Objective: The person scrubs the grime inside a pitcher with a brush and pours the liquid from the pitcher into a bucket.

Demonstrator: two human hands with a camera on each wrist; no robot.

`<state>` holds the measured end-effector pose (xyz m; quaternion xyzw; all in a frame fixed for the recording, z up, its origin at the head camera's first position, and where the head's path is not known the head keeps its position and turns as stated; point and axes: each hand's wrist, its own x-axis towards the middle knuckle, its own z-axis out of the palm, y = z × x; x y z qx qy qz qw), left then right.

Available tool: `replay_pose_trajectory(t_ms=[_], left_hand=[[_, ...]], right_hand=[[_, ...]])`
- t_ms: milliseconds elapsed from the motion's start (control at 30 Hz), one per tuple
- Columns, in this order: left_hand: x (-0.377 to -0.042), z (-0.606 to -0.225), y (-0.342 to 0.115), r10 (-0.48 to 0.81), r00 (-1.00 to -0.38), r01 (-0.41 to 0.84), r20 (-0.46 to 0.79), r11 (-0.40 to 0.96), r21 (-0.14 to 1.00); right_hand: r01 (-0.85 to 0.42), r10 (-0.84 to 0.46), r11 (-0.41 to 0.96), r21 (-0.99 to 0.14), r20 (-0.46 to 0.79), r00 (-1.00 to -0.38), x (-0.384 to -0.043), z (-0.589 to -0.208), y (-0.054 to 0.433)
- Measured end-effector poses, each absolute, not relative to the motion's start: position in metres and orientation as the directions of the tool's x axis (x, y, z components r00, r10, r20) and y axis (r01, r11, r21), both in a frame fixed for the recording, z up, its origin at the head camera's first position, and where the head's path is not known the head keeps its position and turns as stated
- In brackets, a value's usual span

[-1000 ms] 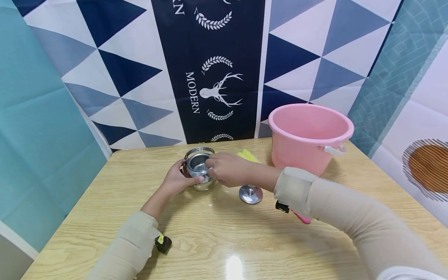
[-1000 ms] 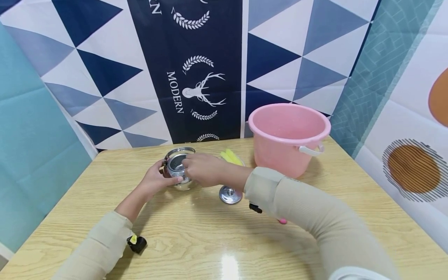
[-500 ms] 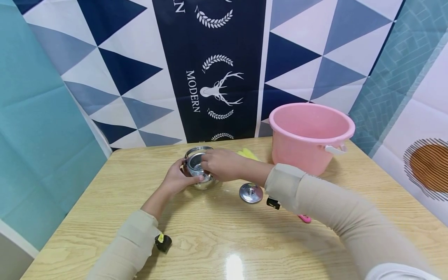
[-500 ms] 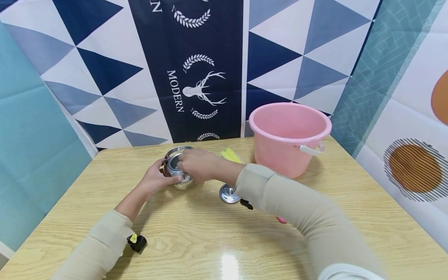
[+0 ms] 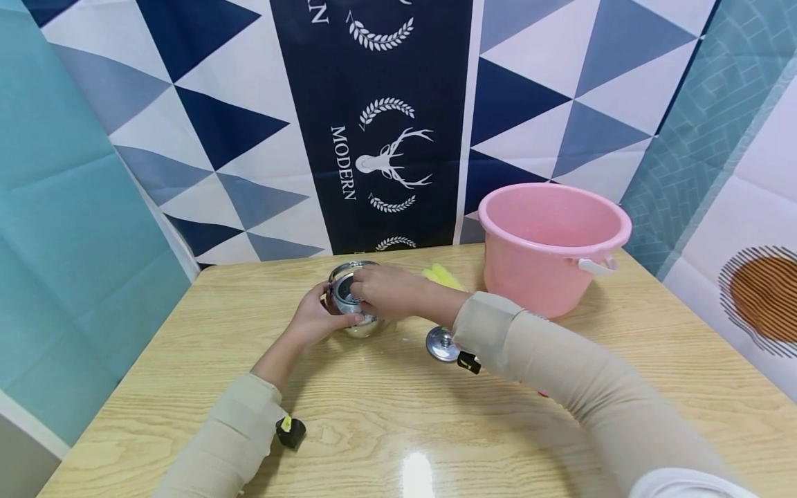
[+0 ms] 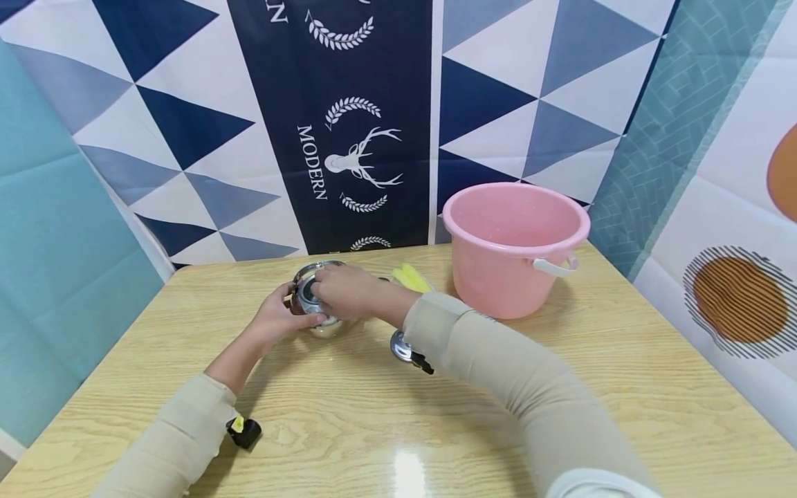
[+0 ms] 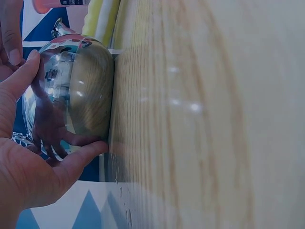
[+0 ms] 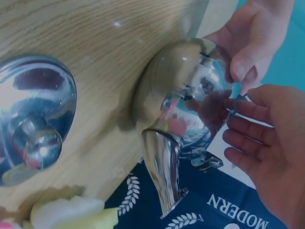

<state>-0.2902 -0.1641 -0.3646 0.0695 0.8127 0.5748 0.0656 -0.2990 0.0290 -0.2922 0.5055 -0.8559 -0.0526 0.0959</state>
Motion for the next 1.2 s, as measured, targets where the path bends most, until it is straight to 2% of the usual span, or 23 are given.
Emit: replay_pose_trajectory(t_ms=[267,600,933,1067,1200], left_hand=[[-0.291,-0.363,-0.164,0.195,-0.981,0.073,0.005,0.340,0.937],[-0.290,-0.362,-0.164,0.198,-0.980,0.080,0.012,0.338,0.938],[-0.289,-0.363,-0.165,0.202,-0.979,0.049,-0.018,0.321,0.946],[-0.288,-0.362,-0.166,0.197,-0.980,0.033,-0.036,0.338,0.940],[-0.289,-0.362,-0.166,0.194,-0.980,0.025,-0.044,0.343,0.939]], right_hand=[[-0.854,-0.862,0.507,0.117,0.068,-0.503,-0.301,-0.300,0.024],[-0.818,-0.817,0.576,0.003,0.027,-0.575,-0.301,-0.302,0.019],[-0.808,-0.806,0.588,-0.023,0.068,-0.588,-0.301,-0.301,0.019],[-0.797,-0.795,0.604,-0.005,0.076,-0.602,-0.301,-0.302,0.018],[-0.806,-0.803,0.591,0.033,0.113,-0.585,-0.302,-0.303,0.019]])
